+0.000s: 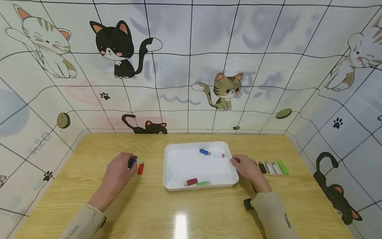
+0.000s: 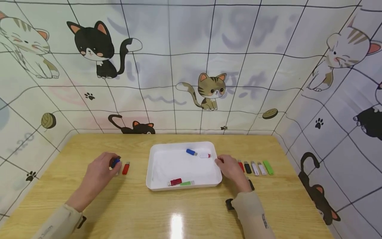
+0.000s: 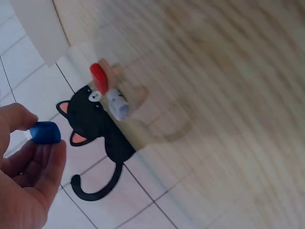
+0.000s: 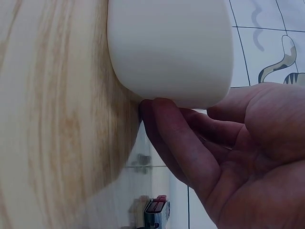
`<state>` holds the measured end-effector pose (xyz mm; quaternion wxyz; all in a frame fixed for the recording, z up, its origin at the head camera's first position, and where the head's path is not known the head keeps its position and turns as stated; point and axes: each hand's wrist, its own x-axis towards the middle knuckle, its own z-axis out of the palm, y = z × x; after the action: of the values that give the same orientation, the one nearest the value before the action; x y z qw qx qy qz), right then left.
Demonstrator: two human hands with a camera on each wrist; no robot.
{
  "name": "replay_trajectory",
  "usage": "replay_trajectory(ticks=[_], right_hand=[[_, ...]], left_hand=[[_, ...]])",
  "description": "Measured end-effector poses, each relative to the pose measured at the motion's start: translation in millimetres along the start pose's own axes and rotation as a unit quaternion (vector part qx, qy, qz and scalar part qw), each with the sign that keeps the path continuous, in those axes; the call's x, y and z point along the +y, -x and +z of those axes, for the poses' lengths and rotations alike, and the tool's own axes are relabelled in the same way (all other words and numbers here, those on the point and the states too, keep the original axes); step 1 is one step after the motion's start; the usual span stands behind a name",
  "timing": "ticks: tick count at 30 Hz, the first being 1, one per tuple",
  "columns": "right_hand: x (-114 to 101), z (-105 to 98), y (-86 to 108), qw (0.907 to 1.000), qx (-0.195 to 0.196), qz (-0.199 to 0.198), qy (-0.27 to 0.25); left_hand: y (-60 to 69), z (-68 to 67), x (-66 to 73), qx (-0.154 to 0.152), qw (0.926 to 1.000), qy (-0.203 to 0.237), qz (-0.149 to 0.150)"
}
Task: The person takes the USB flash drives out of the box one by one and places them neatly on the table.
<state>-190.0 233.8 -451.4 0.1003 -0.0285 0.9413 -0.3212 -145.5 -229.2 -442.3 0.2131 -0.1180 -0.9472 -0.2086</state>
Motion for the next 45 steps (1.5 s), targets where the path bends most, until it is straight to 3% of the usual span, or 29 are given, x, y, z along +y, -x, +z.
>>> replay_trajectory(ticks=[3, 7, 11, 15, 36, 45], right_hand=[[0.4, 0.7, 0.3, 1.0000, -0.001, 0.004, -0.001], [0.5, 0.6, 0.1, 1.0000, 0.000, 0.003, -0.005], [0.2, 0.8, 0.4, 1.0000, -0.002, 0.002, -0.005], [0.7, 1.3, 1.3, 1.0000, -0.003, 0.002, -0.003], [2.6, -0.3, -0.7, 0.9999, -0.003, -0.006, -0.007], [0.7, 0.2, 1.1, 0.9999, -0.006, -0.002, -0.010]], left_hand=[[0.6, -4.6, -9.0, -0.047, 0.9973, 0.000, -0.057], [-2.2, -9.3, -19.4, -0.113, 0.9872, -0.001, -0.112], [-4.7, -10.3, -27.8, -0.167, 0.9764, -0.003, -0.137], [-4.2, -8.6, -33.6, -0.202, 0.9689, -0.016, -0.142], [-17.3, 4.4, -51.6, -0.196, 0.9734, -0.054, -0.106], [-18.0, 3.4, -50.4, -0.211, 0.9695, -0.058, -0.111]])
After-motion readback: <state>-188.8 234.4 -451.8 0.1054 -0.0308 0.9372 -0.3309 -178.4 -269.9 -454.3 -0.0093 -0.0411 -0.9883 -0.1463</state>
